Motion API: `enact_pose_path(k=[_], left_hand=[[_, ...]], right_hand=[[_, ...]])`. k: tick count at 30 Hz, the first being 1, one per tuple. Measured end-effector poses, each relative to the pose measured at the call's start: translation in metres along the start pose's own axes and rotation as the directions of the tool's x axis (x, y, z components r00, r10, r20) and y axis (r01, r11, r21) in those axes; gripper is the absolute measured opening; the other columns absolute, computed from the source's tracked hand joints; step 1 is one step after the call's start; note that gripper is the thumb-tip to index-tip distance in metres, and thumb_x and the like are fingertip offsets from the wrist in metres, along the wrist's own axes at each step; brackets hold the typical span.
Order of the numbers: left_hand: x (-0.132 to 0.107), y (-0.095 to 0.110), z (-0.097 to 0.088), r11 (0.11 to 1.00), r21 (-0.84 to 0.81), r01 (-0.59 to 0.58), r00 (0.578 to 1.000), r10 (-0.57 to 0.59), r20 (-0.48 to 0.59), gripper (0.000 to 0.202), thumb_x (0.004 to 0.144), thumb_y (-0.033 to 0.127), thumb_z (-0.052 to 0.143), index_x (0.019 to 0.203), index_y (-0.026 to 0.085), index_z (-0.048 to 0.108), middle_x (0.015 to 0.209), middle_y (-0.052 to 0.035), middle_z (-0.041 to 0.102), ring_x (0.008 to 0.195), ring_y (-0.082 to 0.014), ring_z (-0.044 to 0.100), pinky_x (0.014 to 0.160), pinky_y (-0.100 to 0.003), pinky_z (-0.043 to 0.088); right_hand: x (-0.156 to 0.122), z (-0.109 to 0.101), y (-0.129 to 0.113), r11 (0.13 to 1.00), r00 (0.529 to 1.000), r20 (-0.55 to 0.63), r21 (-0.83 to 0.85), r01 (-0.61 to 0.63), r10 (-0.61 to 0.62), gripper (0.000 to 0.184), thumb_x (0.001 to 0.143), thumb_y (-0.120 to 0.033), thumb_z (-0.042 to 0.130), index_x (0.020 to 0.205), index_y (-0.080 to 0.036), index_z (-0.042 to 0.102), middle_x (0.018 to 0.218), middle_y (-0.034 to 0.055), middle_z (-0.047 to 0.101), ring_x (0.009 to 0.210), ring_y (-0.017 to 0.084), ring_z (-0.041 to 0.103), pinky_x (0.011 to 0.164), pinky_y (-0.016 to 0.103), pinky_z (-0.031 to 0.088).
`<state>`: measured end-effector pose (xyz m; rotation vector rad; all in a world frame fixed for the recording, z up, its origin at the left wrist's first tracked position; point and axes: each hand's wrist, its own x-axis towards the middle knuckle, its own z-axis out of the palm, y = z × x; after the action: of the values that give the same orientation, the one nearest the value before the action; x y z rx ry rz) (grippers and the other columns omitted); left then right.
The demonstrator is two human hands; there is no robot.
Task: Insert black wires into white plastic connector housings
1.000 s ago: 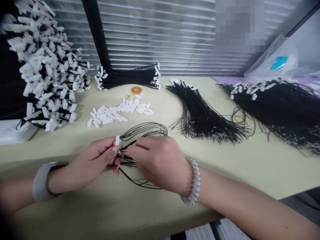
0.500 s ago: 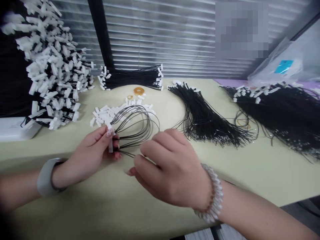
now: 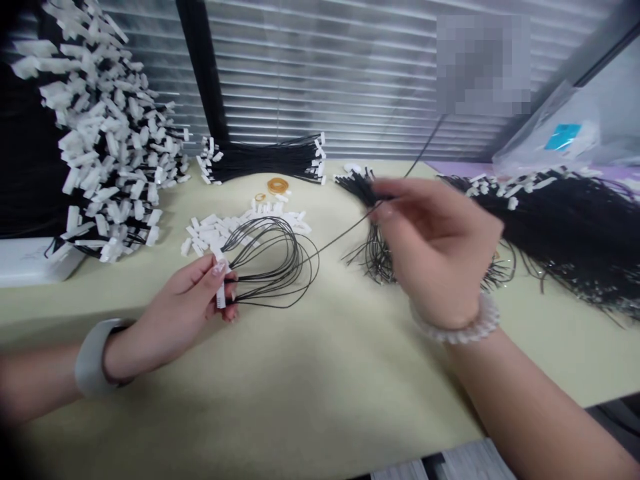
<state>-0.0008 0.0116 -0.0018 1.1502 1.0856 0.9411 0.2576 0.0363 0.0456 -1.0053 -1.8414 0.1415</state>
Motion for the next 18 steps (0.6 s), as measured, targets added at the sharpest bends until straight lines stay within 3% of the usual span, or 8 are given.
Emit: enact_pose_path(k=[1,3,4,7,10,12,14,18], left_hand=[[-0.001,0.000,0.000,1.000,0.022,-0.003,1.000,0.002,0.012,0.024,0.086,0.038,0.040,0.079,0.016,0.046,0.065,0.0041,0.050,0.050,-0.0076,0.054,0.051,-0.023,0.045],[-0.002,0.000,0.001,0.997,0.082,-0.012,0.999,0.008,0.046,0.023,0.087,0.037,0.039,0.079,0.016,0.045,0.065,0.0041,0.049,0.051,-0.0075,0.054,0.052,-0.023,0.045],[-0.003,0.000,0.001,0.993,0.113,-0.019,0.998,0.011,0.067,0.023,0.087,0.036,0.038,0.078,0.017,0.045,0.066,0.0039,0.049,0.052,-0.0075,0.054,0.052,-0.023,0.045],[-0.005,0.001,0.002,0.986,0.161,-0.032,0.993,0.012,0.120,0.024,0.088,0.036,0.037,0.076,0.017,0.044,0.068,0.0033,0.049,0.055,-0.0074,0.054,0.055,-0.023,0.047],[-0.006,0.000,0.002,0.984,0.176,-0.037,0.990,0.012,0.137,0.024,0.088,0.036,0.036,0.077,0.017,0.045,0.068,0.0029,0.049,0.057,-0.0075,0.054,0.056,-0.022,0.047],[-0.006,0.000,0.002,0.979,0.201,-0.046,0.990,0.017,0.143,0.024,0.089,0.036,0.035,0.077,0.017,0.045,0.068,0.0029,0.049,0.057,-0.0078,0.054,0.056,-0.022,0.047],[-0.006,0.000,0.002,0.975,0.215,-0.055,0.988,0.023,0.150,0.024,0.089,0.037,0.035,0.078,0.017,0.045,0.068,0.0028,0.050,0.058,-0.0080,0.054,0.056,-0.022,0.047],[-0.007,0.000,0.003,0.975,0.213,-0.061,0.985,0.025,0.168,0.024,0.088,0.037,0.035,0.077,0.018,0.044,0.070,0.0027,0.049,0.059,-0.0082,0.054,0.058,-0.022,0.047]], right_hand=[[0.003,0.000,0.001,0.992,0.991,-0.115,0.116,-0.056,0.069,0.024,0.085,-0.023,0.045,0.107,-0.024,0.056,0.099,0.0114,0.059,0.083,0.022,0.057,0.057,0.033,0.042],[0.004,0.003,-0.001,0.946,0.913,-0.329,0.289,-0.147,0.242,0.020,0.086,-0.025,0.044,0.100,-0.024,0.058,0.108,0.0116,0.055,0.086,0.022,0.057,0.059,0.033,0.044],[0.004,0.005,-0.002,0.917,0.891,-0.333,0.354,-0.184,0.307,0.020,0.087,-0.025,0.043,0.099,-0.024,0.059,0.108,0.0112,0.054,0.082,0.020,0.057,0.058,0.032,0.044],[-0.004,0.012,-0.011,0.858,0.926,-0.154,0.453,-0.243,0.344,0.029,0.088,-0.022,0.042,0.116,-0.029,0.049,0.083,0.0050,0.058,0.054,0.010,0.051,0.048,0.027,0.042],[-0.016,0.021,-0.022,0.851,0.964,0.168,0.455,-0.261,0.206,0.049,0.087,-0.018,0.045,0.131,-0.030,0.029,0.068,-0.0012,0.058,0.044,0.008,0.048,0.042,0.023,0.041],[-0.023,0.028,-0.029,0.900,0.942,0.311,0.363,-0.240,0.125,0.037,0.084,-0.016,0.049,0.120,-0.025,0.043,0.072,-0.0003,0.061,0.050,0.007,0.052,0.046,0.020,0.044],[-0.026,0.035,-0.034,0.961,0.922,0.377,0.211,-0.180,0.090,0.018,0.082,-0.016,0.051,0.099,-0.020,0.057,0.077,0.0007,0.061,0.058,0.007,0.055,0.053,0.020,0.045],[-0.027,0.044,-0.037,0.997,0.904,0.427,0.055,-0.062,0.033,0.008,0.081,-0.019,0.054,0.083,-0.017,0.062,0.070,0.0004,0.058,0.064,0.008,0.052,0.059,0.020,0.041]])
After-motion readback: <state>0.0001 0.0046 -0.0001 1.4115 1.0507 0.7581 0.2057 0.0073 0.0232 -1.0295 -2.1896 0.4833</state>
